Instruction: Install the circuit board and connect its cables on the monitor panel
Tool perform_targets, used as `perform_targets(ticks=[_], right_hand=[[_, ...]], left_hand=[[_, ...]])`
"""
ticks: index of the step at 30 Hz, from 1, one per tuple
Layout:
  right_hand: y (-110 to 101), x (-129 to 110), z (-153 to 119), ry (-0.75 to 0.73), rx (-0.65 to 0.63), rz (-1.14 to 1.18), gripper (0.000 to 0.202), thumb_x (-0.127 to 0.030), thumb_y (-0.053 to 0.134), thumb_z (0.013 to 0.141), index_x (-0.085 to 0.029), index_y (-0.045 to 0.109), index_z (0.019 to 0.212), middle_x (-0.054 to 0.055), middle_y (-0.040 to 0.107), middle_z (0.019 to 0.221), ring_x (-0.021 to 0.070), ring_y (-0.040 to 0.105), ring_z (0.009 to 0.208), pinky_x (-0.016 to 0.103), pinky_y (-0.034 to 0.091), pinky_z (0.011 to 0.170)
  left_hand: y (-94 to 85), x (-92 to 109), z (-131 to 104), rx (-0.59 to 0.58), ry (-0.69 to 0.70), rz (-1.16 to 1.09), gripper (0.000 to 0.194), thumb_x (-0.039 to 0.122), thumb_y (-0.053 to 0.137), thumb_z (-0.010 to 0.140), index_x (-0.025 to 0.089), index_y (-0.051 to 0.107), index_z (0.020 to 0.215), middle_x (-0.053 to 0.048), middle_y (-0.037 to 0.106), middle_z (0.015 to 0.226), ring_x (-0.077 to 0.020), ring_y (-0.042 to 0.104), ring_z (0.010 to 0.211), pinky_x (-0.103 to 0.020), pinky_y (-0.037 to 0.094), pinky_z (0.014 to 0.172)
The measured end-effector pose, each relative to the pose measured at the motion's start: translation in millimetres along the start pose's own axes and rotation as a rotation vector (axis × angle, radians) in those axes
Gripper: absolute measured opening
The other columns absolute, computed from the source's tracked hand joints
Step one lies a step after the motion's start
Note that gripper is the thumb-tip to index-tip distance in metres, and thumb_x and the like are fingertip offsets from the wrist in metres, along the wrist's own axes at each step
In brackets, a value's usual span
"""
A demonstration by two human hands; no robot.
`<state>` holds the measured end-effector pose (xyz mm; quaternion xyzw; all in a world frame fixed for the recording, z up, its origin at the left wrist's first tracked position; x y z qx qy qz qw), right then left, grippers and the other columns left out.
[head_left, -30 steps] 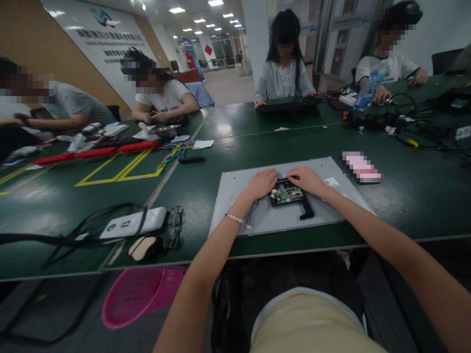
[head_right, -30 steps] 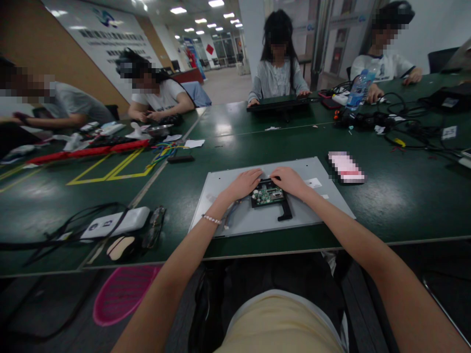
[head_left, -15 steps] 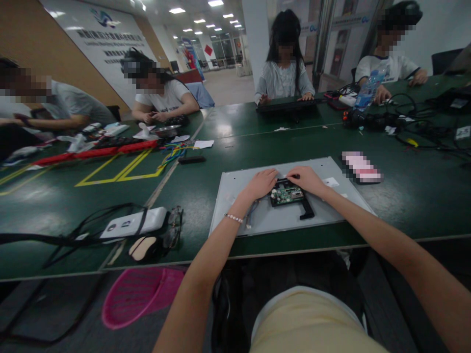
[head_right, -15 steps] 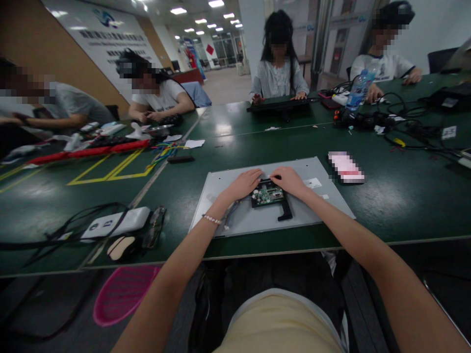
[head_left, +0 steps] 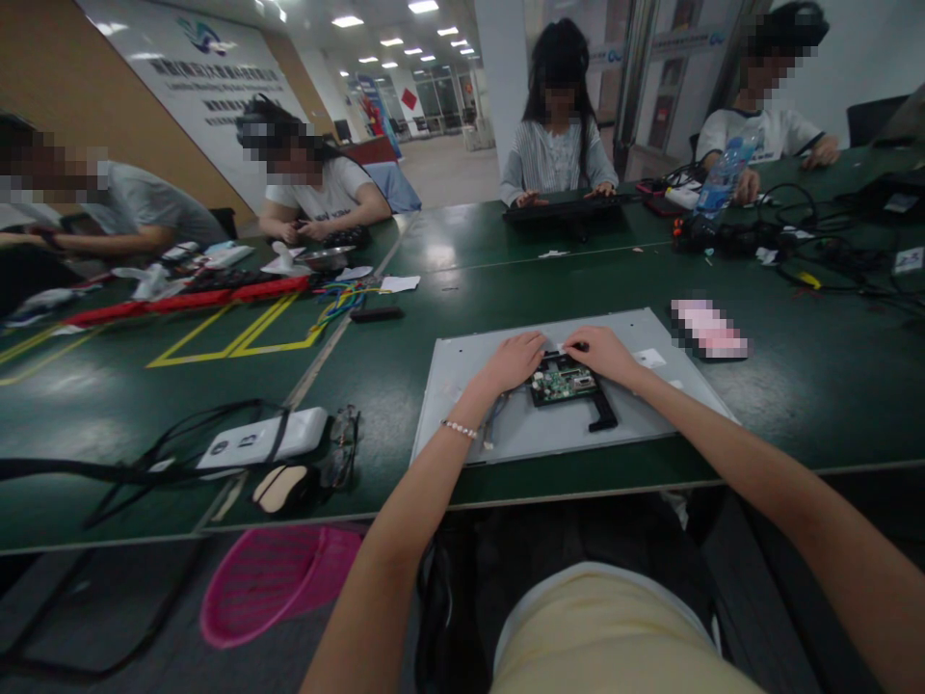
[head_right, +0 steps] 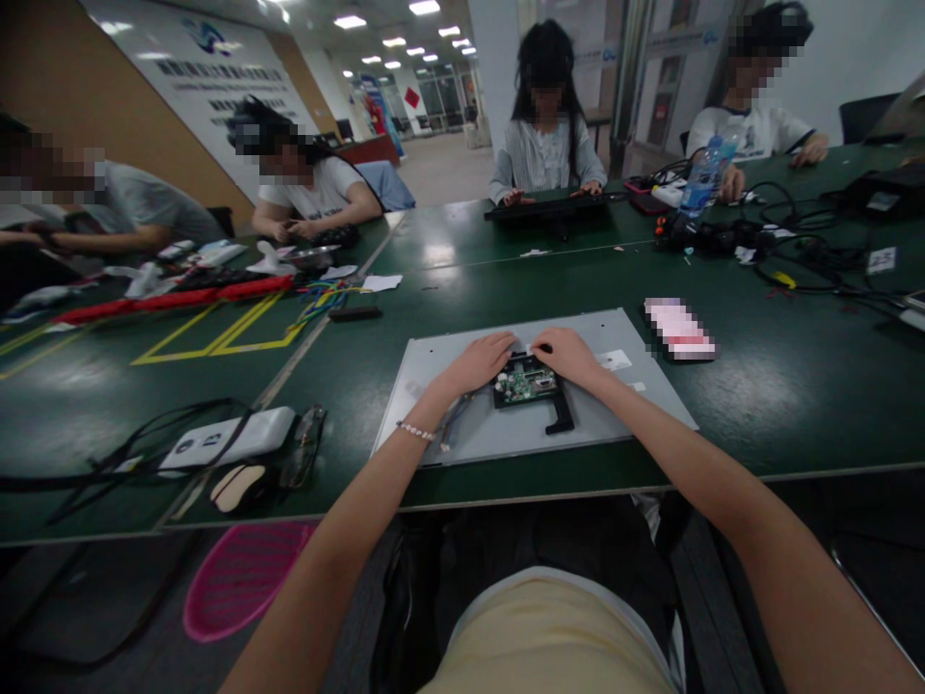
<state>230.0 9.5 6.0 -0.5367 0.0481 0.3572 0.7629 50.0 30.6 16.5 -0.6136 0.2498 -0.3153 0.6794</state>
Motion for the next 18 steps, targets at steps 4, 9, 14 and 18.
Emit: perform_targets(ticks=[4, 9, 14, 18], right_hand=[[0.2, -0.4, 0.1, -0.002, -0.003, -0.022, 0.017, -0.020, 0.059, 0.088, -0.016, 0.075, 0.091, 0.009, 0.074, 0.096, 0.0221, 0.066, 0.092, 0.033, 0.048, 0.087], [1.0, -0.7, 0.0, -0.011, -0.010, -0.038, 0.017, -0.019, 0.059, 0.087, -0.015, 0.075, 0.092, 0.009, 0.074, 0.095, 0.0227, 0.066, 0.092, 0.034, 0.049, 0.087], [0.8, -1.0, -0.5, 0.002, -0.013, -0.040, 0.018, -0.020, 0.058, 0.088, -0.016, 0.075, 0.093, 0.009, 0.074, 0.097, 0.0221, 0.066, 0.093, 0.034, 0.049, 0.088], [0.7, -0.9, -0.5, -0.001, -0.012, -0.048, 0.018, -0.021, 0.058, 0.089, -0.017, 0.075, 0.093, 0.008, 0.074, 0.097, 0.0217, 0.066, 0.093, 0.033, 0.048, 0.089]], left_hand=[[0.8, -0.5, -0.3, 0.006, 0.000, -0.001, 0.041, 0.027, 0.032, 0.101, 0.015, 0.046, 0.138, -0.011, 0.048, 0.145, -0.0214, 0.045, 0.132, -0.037, 0.036, 0.109], [1.7, -0.4, 0.3, 0.003, -0.003, 0.003, 0.040, 0.027, 0.032, 0.101, 0.016, 0.046, 0.136, -0.010, 0.050, 0.143, -0.0217, 0.046, 0.132, -0.037, 0.036, 0.109], [2.2, -1.0, 0.6, 0.004, 0.007, 0.010, 0.040, 0.027, 0.032, 0.101, 0.016, 0.046, 0.137, -0.010, 0.050, 0.143, -0.0215, 0.046, 0.132, -0.037, 0.036, 0.109], [3.3, -1.9, 0.8, 0.010, 0.006, 0.017, 0.041, 0.028, 0.032, 0.101, 0.016, 0.045, 0.138, -0.010, 0.049, 0.144, -0.0214, 0.045, 0.132, -0.036, 0.035, 0.109]])
Point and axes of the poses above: each hand's wrist, its own z-axis towards the middle knuckle, its own y-axis out of the palm, x = y × z, the point moved 4 cm from there along z, towards the middle knuckle
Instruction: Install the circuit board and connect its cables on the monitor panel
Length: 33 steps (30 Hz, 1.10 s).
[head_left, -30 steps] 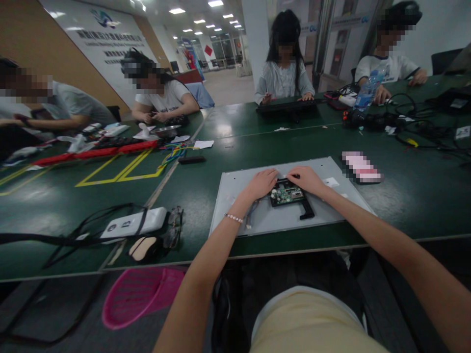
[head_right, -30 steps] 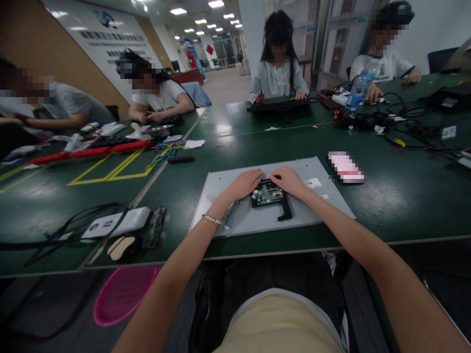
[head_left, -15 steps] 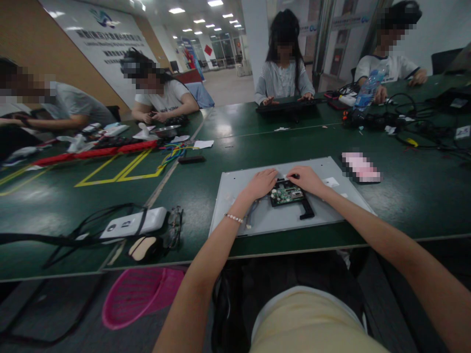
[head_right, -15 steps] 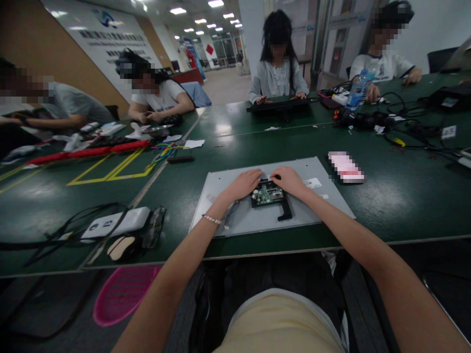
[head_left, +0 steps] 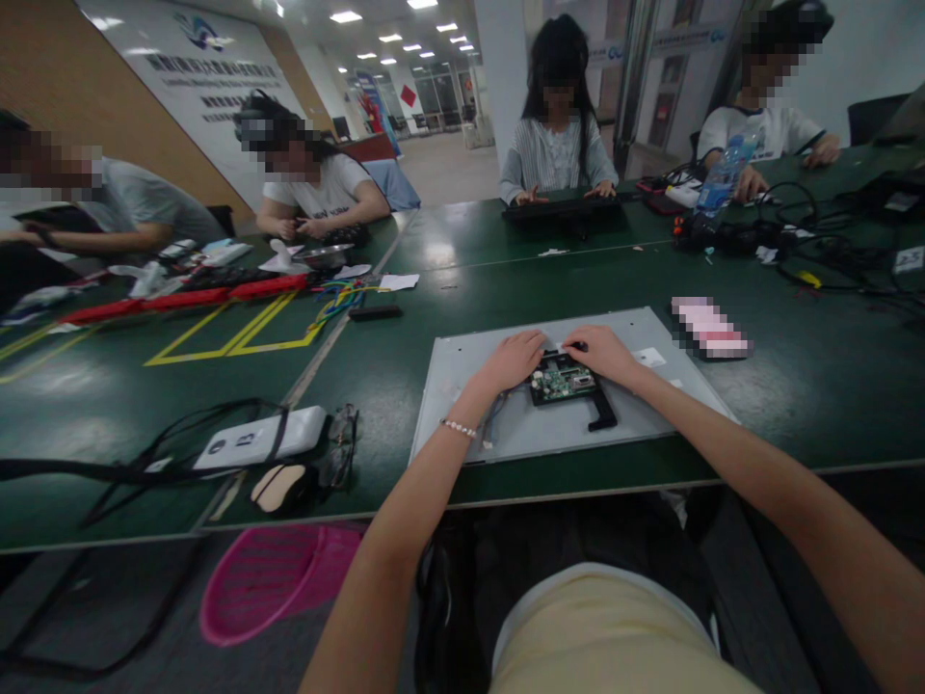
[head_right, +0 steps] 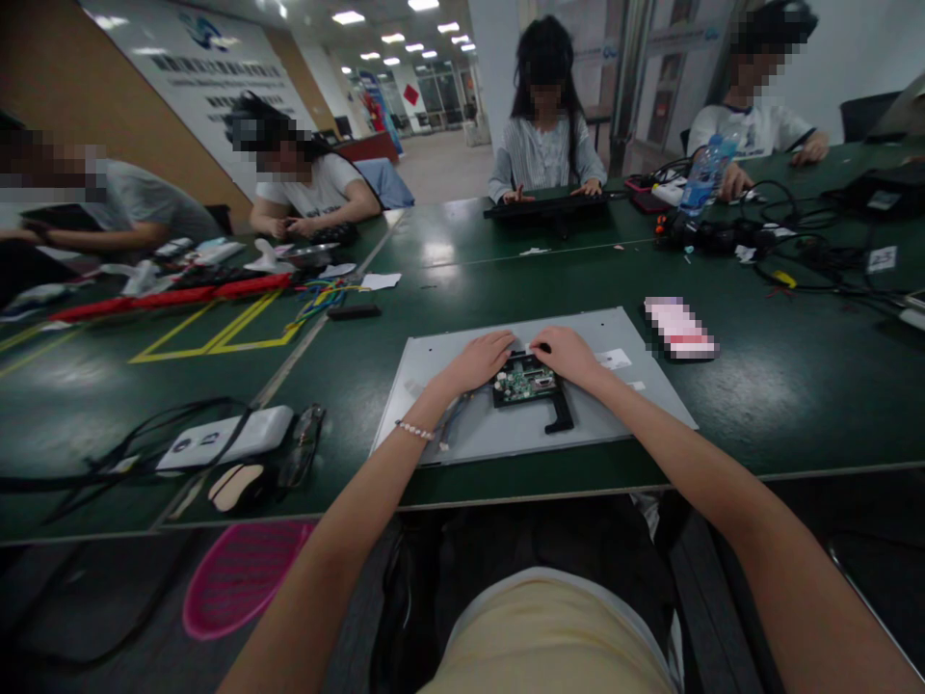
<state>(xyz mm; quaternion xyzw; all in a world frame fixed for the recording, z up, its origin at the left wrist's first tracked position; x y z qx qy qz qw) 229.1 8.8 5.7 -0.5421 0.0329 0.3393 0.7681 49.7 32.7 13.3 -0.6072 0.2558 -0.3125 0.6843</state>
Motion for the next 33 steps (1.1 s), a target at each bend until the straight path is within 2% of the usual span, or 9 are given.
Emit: perform_targets(ticks=[16, 24, 29, 33], right_hand=[[-1.3, -1.2, 0.6, 0.018, -0.042, -0.024, 0.020, -0.023, 0.055, 0.091, -0.019, 0.075, 0.093, 0.008, 0.073, 0.099, 0.0215, 0.065, 0.094, 0.032, 0.047, 0.087], [-9.2, 1.3, 1.2, 0.019, 0.000, 0.019, 0.021, -0.022, 0.054, 0.090, -0.017, 0.074, 0.092, 0.008, 0.074, 0.097, 0.0210, 0.065, 0.092, 0.031, 0.046, 0.086], [-23.1, 8.5, 3.3, 0.076, 0.029, -0.038, 0.020, -0.020, 0.056, 0.087, -0.017, 0.075, 0.092, 0.008, 0.074, 0.099, 0.0224, 0.066, 0.094, 0.032, 0.046, 0.087], [-37.0, 14.8, 2.4, 0.116, 0.002, -0.067, 0.022, -0.023, 0.054, 0.088, -0.017, 0.075, 0.089, 0.008, 0.074, 0.098, 0.0232, 0.066, 0.092, 0.032, 0.047, 0.085]], left_hand=[[-2.6, 1.5, -0.4, -0.015, -0.021, -0.004, 0.040, 0.027, 0.032, 0.101, 0.017, 0.045, 0.138, -0.010, 0.047, 0.145, -0.0213, 0.044, 0.134, -0.037, 0.034, 0.110], [-3.3, 1.8, 0.1, 0.002, 0.001, -0.002, 0.038, 0.026, 0.033, 0.101, 0.015, 0.046, 0.135, -0.011, 0.051, 0.140, -0.0216, 0.047, 0.129, -0.036, 0.036, 0.107], [-15.3, 4.2, -3.2, 0.068, -0.076, 0.065, 0.043, 0.036, 0.039, 0.100, 0.015, 0.044, 0.136, -0.015, 0.052, 0.135, -0.0260, 0.052, 0.121, -0.038, 0.040, 0.101], [-28.0, -0.8, -5.4, 0.097, -0.158, 0.115, 0.042, 0.045, 0.042, 0.098, 0.013, 0.056, 0.121, -0.015, 0.062, 0.115, -0.0289, 0.058, 0.109, -0.038, 0.044, 0.091]])
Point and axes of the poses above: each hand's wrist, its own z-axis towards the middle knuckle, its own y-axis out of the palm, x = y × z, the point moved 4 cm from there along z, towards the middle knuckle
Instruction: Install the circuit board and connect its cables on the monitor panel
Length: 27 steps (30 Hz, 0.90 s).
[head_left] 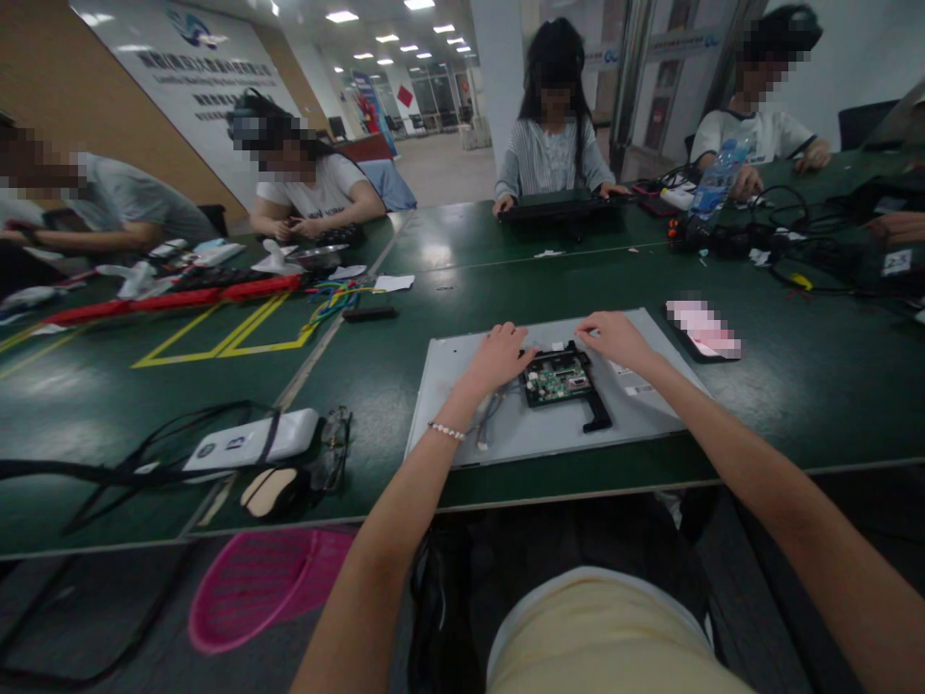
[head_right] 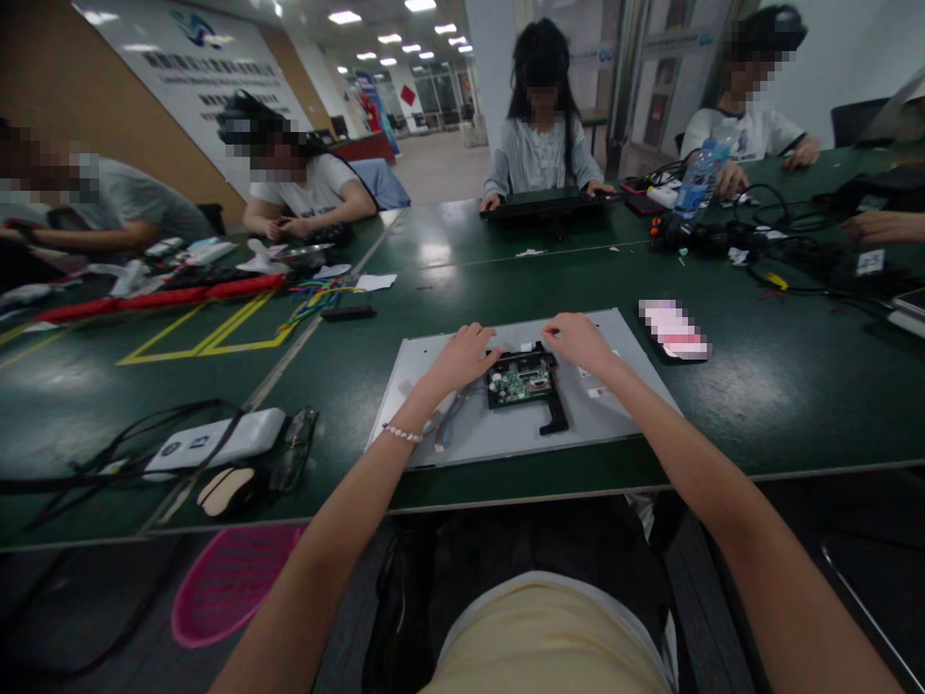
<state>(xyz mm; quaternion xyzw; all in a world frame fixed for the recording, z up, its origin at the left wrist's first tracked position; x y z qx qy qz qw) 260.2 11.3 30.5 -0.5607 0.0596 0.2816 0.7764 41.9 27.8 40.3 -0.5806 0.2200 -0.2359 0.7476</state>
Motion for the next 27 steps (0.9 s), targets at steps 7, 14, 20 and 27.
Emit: perform_targets(ticks=[7, 14, 20, 27], right_hand=[[-12.7, 22.7, 0.2, 0.088, -0.100, -0.031, 0.024, -0.023, 0.055, 0.086, -0.018, 0.078, 0.089, 0.009, 0.076, 0.095, 0.0244, 0.068, 0.088, 0.032, 0.049, 0.080], [-24.0, 48.3, -7.1, 0.196, -0.329, 0.007, 0.020, -0.026, 0.062, 0.081, -0.020, 0.078, 0.091, 0.005, 0.076, 0.093, 0.0226, 0.069, 0.086, 0.031, 0.052, 0.076], [-29.1, 59.6, -14.2, 0.165, -0.502, 0.008, 0.024, -0.024, 0.073, 0.070, -0.022, 0.076, 0.094, 0.005, 0.075, 0.092, 0.0214, 0.069, 0.082, 0.029, 0.051, 0.071], [-35.9, 53.7, -23.5, 0.124, -0.599, -0.009, 0.035, -0.026, 0.076, 0.065, -0.024, 0.072, 0.099, 0.004, 0.073, 0.097, 0.0221, 0.068, 0.082, 0.029, 0.050, 0.067]], left_hand=[[0.6, -11.1, 1.9, -0.167, -0.042, -0.072, 0.028, 0.036, 0.044, 0.096, 0.017, 0.063, 0.106, -0.008, 0.071, 0.086, -0.0232, 0.066, 0.081, -0.031, 0.047, 0.072], [2.9, -5.3, 3.7, -0.170, 0.060, -0.105, 0.025, 0.024, 0.039, 0.096, 0.018, 0.062, 0.105, -0.008, 0.070, 0.092, -0.0217, 0.066, 0.085, -0.030, 0.046, 0.076], [4.5, -6.7, 5.2, -0.195, 0.089, -0.160, 0.026, 0.022, 0.037, 0.096, 0.018, 0.061, 0.106, -0.008, 0.070, 0.094, -0.0214, 0.065, 0.088, -0.031, 0.046, 0.081], [7.3, -9.1, 6.2, -0.180, 0.073, -0.177, 0.026, 0.022, 0.038, 0.096, 0.018, 0.060, 0.109, -0.007, 0.070, 0.094, -0.0217, 0.065, 0.086, -0.031, 0.046, 0.079]])
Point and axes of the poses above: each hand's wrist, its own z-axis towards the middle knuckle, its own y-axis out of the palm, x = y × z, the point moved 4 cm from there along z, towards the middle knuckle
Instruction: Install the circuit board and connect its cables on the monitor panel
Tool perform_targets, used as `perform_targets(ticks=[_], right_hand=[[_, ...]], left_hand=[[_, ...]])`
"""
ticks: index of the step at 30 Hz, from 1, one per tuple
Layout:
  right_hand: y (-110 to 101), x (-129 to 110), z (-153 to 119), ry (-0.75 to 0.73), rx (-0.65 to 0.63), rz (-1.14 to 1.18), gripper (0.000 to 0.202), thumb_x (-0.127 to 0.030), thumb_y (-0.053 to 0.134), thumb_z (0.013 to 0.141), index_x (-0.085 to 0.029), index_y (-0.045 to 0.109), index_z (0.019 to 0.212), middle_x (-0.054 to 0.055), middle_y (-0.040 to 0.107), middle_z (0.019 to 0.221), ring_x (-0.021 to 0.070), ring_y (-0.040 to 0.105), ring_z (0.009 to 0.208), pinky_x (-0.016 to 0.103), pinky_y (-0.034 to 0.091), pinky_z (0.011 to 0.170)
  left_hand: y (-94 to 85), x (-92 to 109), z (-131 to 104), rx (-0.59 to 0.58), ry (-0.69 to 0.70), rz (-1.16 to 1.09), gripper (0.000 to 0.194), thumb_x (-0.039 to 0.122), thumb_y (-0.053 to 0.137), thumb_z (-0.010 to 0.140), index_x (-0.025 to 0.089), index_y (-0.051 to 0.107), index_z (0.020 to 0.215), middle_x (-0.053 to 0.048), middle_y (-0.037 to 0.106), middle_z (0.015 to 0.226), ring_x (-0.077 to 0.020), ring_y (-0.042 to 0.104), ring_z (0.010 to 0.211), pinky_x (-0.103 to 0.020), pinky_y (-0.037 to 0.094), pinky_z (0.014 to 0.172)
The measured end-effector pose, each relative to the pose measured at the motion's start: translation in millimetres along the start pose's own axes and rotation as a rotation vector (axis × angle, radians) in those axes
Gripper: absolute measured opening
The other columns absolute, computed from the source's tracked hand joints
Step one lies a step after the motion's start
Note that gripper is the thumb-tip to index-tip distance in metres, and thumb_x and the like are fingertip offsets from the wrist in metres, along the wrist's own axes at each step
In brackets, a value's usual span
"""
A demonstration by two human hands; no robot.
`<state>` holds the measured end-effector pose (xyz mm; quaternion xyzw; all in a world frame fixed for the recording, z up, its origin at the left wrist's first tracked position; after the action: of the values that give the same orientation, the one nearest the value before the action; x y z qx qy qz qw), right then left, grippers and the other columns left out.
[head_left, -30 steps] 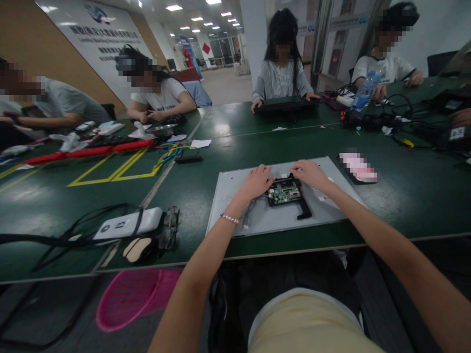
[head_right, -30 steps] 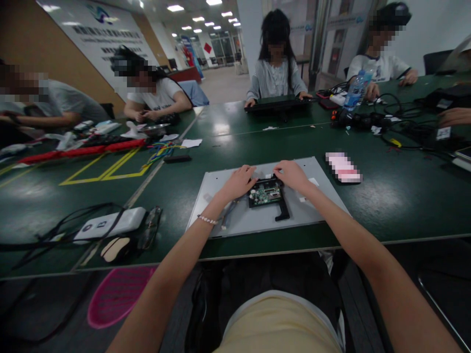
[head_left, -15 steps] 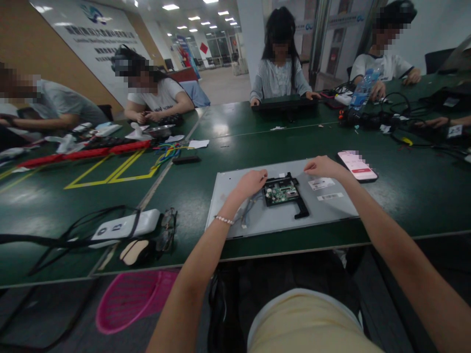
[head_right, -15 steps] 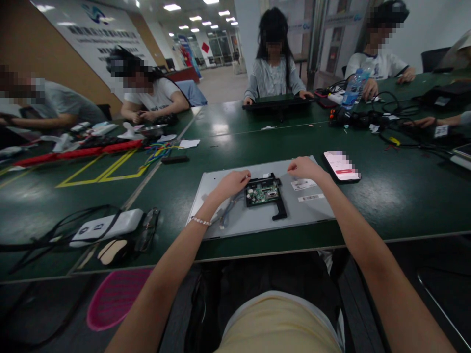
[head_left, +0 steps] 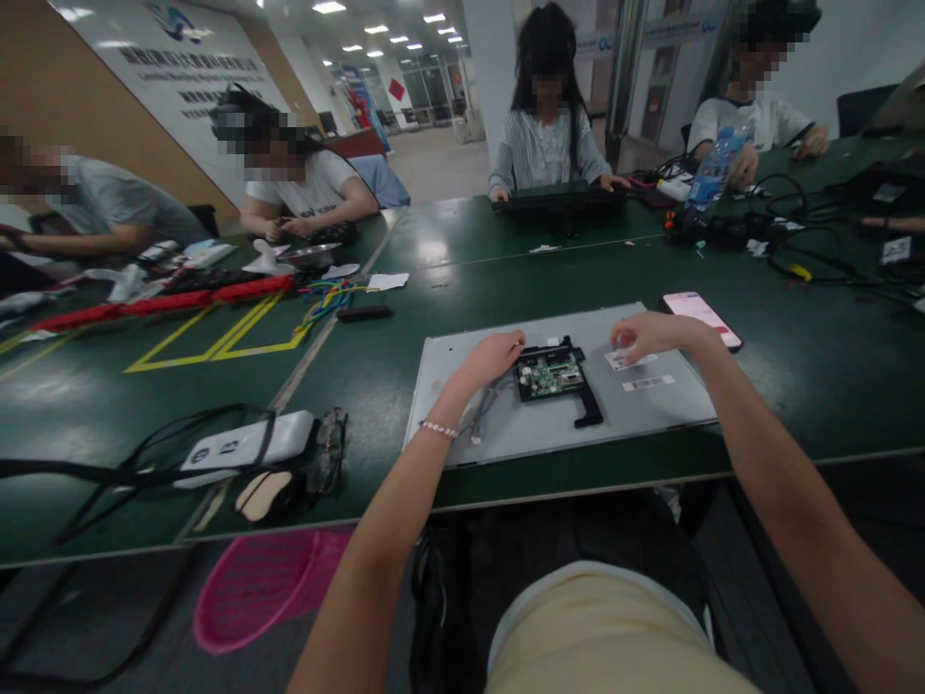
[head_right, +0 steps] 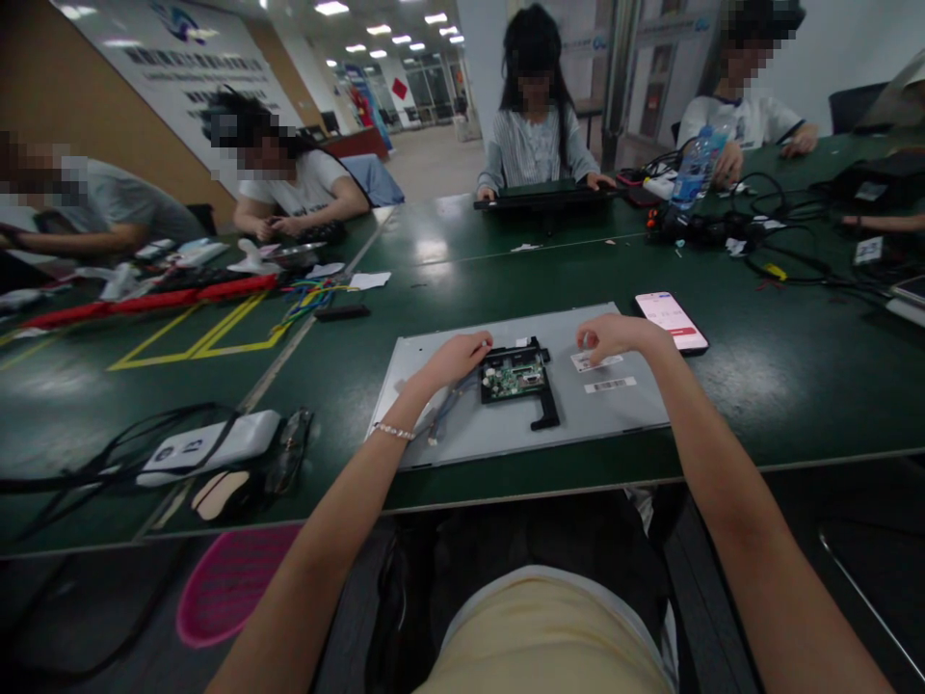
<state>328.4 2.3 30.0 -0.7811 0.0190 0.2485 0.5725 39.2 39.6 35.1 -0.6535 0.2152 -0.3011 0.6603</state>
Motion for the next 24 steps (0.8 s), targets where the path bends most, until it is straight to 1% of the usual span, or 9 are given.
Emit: perform_targets(ticks=[5, 9, 12, 14, 17, 20, 24], right_hand=[[1.8, -4.1, -0.3, -0.017, -0.029, -0.031, 0.035, -0.023, 0.077, 0.063, -0.025, 0.071, 0.098, 0.004, 0.072, 0.100, 0.0233, 0.067, 0.088, 0.031, 0.050, 0.073], [4.0, -4.3, -0.1, -0.001, -0.037, -0.018, 0.035, -0.021, 0.076, 0.062, -0.025, 0.070, 0.096, 0.003, 0.072, 0.095, 0.0232, 0.067, 0.085, 0.031, 0.049, 0.070], [4.5, -6.3, -1.4, 0.064, -0.043, 0.009, 0.035, -0.019, 0.076, 0.062, -0.025, 0.070, 0.096, 0.002, 0.072, 0.088, 0.0218, 0.068, 0.078, 0.030, 0.048, 0.065], [3.8, -9.4, -2.5, 0.095, -0.048, 0.012, 0.034, -0.018, 0.076, 0.063, -0.025, 0.071, 0.095, 0.002, 0.072, 0.088, 0.0211, 0.067, 0.076, 0.029, 0.047, 0.064], [1.6, -15.2, -4.5, 0.093, -0.075, -0.017, 0.029, -0.016, 0.071, 0.066, -0.023, 0.071, 0.094, 0.003, 0.072, 0.089, 0.0208, 0.067, 0.079, 0.029, 0.046, 0.066], [-1.7, -18.6, -7.5, 0.062, -0.119, -0.038, 0.029, -0.020, 0.068, 0.068, -0.020, 0.070, 0.097, 0.005, 0.071, 0.093, 0.0219, 0.066, 0.083, 0.029, 0.046, 0.070], [-5.1, -18.1, -12.4, 0.026, -0.187, -0.025, 0.039, -0.028, 0.070, 0.065, -0.021, 0.068, 0.104, 0.006, 0.071, 0.101, 0.0248, 0.065, 0.092, 0.031, 0.047, 0.075]], left_hand=[[1.1, -2.4, 0.0, 0.017, -0.027, -0.024, 0.026, 0.024, 0.038, 0.097, 0.018, 0.061, 0.109, -0.007, 0.070, 0.091, -0.0216, 0.065, 0.085, -0.030, 0.047, 0.077], [3.5, -3.9, 1.4, 0.028, -0.034, -0.009, 0.026, 0.025, 0.038, 0.097, 0.018, 0.060, 0.109, -0.007, 0.070, 0.092, -0.0220, 0.065, 0.085, -0.030, 0.047, 0.075], [5.0, -2.6, 2.1, 0.024, -0.033, 0.020, 0.026, 0.024, 0.038, 0.098, 0.019, 0.059, 0.110, -0.007, 0.070, 0.094, -0.0219, 0.065, 0.087, -0.030, 0.047, 0.075], [5.1, -0.7, 2.0, 0.019, -0.035, 0.041, 0.026, 0.024, 0.037, 0.098, 0.019, 0.059, 0.111, -0.008, 0.070, 0.095, -0.0221, 0.065, 0.087, -0.030, 0.047, 0.075], [4.8, 2.1, 1.2, 0.008, -0.044, 0.069, 0.027, 0.024, 0.036, 0.099, 0.017, 0.058, 0.113, -0.009, 0.070, 0.097, -0.0223, 0.065, 0.088, -0.029, 0.047, 0.074], [5.7, 3.1, 0.9, -0.009, -0.057, 0.087, 0.028, 0.025, 0.035, 0.100, 0.017, 0.057, 0.114, -0.010, 0.070, 0.099, -0.0220, 0.066, 0.089, -0.029, 0.046, 0.075], [7.8, 2.9, 1.2, -0.014, -0.056, 0.111, 0.028, 0.025, 0.034, 0.101, 0.016, 0.056, 0.115, -0.010, 0.070, 0.100, -0.0216, 0.066, 0.089, -0.028, 0.045, 0.074]])
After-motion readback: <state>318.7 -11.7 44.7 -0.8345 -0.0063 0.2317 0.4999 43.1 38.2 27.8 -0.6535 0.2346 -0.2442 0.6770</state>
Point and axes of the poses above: each hand's wrist, its own z-axis towards the middle knuckle, its own y-axis out of the palm, x = y × z, the point moved 4 cm from there along z, towards the middle knuckle
